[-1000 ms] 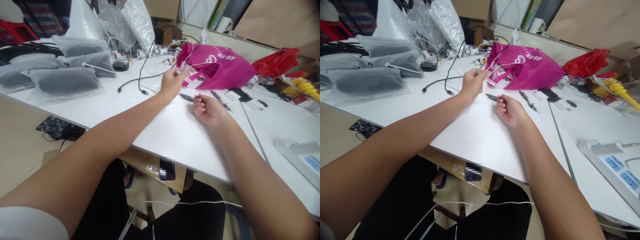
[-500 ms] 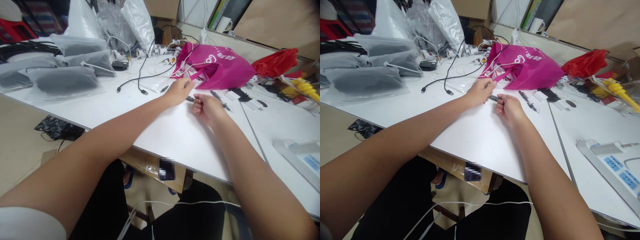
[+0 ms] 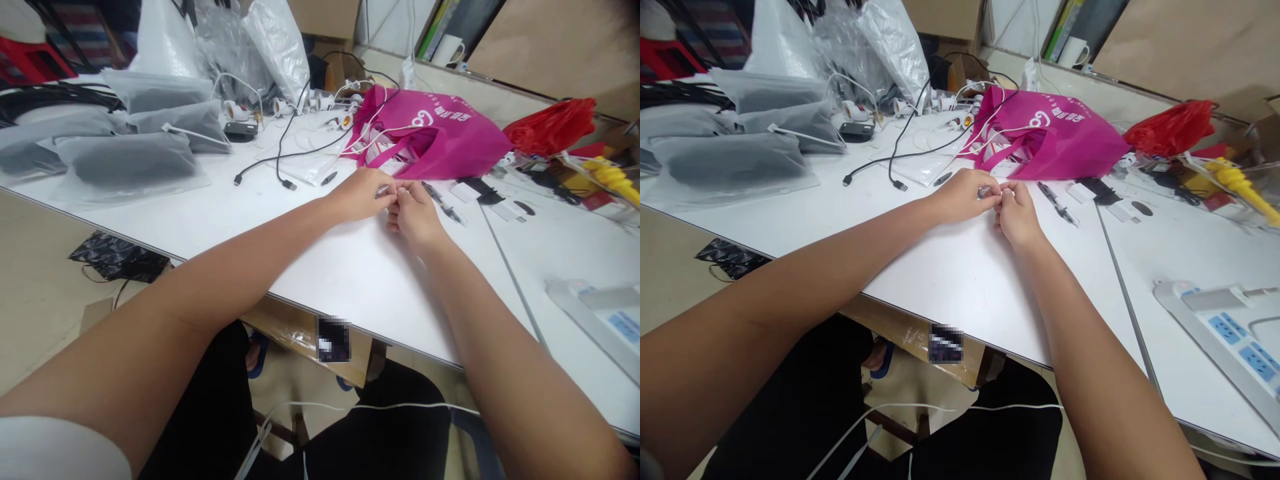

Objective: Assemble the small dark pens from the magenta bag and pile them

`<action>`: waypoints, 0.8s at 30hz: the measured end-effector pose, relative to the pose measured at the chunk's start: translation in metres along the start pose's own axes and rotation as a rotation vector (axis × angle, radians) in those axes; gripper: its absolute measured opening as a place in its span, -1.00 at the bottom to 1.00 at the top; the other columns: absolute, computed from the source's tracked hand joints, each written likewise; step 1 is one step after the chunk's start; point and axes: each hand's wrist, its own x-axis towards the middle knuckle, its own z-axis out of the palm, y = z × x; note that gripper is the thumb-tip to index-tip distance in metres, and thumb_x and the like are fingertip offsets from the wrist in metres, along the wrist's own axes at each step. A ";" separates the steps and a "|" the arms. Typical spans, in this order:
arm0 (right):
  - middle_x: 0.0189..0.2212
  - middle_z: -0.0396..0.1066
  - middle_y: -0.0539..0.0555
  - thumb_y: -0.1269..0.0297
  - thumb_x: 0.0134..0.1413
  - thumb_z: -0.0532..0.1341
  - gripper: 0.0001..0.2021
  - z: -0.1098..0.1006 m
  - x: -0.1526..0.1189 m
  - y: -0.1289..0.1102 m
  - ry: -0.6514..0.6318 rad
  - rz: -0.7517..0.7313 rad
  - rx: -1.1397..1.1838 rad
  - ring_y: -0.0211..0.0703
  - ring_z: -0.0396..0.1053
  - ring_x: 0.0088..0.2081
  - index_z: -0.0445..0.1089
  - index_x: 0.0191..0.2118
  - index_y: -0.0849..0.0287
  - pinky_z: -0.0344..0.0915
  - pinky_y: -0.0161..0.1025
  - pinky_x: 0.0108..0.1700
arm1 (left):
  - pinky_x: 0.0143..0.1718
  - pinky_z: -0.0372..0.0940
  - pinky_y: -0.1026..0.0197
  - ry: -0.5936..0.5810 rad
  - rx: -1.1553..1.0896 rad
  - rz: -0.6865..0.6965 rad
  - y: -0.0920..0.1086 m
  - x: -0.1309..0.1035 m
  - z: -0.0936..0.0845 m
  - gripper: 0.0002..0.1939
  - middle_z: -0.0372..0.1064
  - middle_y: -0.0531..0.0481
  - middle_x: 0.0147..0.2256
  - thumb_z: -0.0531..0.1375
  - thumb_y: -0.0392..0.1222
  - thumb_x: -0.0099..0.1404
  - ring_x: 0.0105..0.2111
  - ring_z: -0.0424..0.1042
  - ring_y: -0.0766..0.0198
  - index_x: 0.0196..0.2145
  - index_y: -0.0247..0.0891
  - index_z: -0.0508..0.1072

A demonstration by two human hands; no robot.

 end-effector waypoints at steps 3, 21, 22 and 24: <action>-0.57 0.10 -0.19 0.28 0.65 0.23 -0.76 -0.002 0.003 0.006 -0.042 -0.043 -0.005 -0.32 -0.01 -0.65 0.32 -0.21 -0.01 0.04 -0.45 -0.65 | 0.03 0.46 0.04 -0.009 0.035 0.047 0.000 -0.001 -0.001 -0.83 0.70 -0.07 -0.20 0.34 -0.35 0.46 -0.15 0.62 0.10 -0.28 -0.18 0.70; -0.54 0.29 -0.09 -0.40 0.55 0.30 -0.47 -0.002 0.005 0.013 -0.091 -0.084 0.035 -0.26 0.16 -0.65 0.35 -0.20 -0.02 0.15 -0.29 -0.63 | -0.02 0.50 0.00 0.032 0.078 0.012 0.007 0.004 0.003 -0.87 0.69 -0.11 -0.19 0.34 -0.36 0.38 -0.09 0.68 -0.01 -0.30 -0.17 0.64; -0.53 0.33 -0.09 -0.42 0.54 0.30 -0.47 -0.003 0.005 0.012 -0.099 -0.076 0.039 -0.26 0.19 -0.65 0.37 -0.16 -0.02 0.16 -0.29 -0.63 | -0.01 0.50 0.00 0.056 0.070 -0.014 0.004 0.006 0.000 -0.87 0.70 -0.11 -0.20 0.34 -0.36 0.38 -0.09 0.68 -0.01 -0.29 -0.16 0.64; -0.50 0.38 -0.09 -0.43 0.53 0.30 -0.47 -0.006 0.007 0.010 -0.100 -0.058 0.045 -0.24 0.25 -0.63 0.40 -0.08 -0.02 0.17 -0.29 -0.61 | 0.03 0.50 -0.01 0.128 0.055 -0.090 -0.007 0.010 -0.011 -0.89 0.71 -0.12 -0.18 0.35 -0.34 0.39 -0.10 0.66 0.00 -0.27 -0.15 0.65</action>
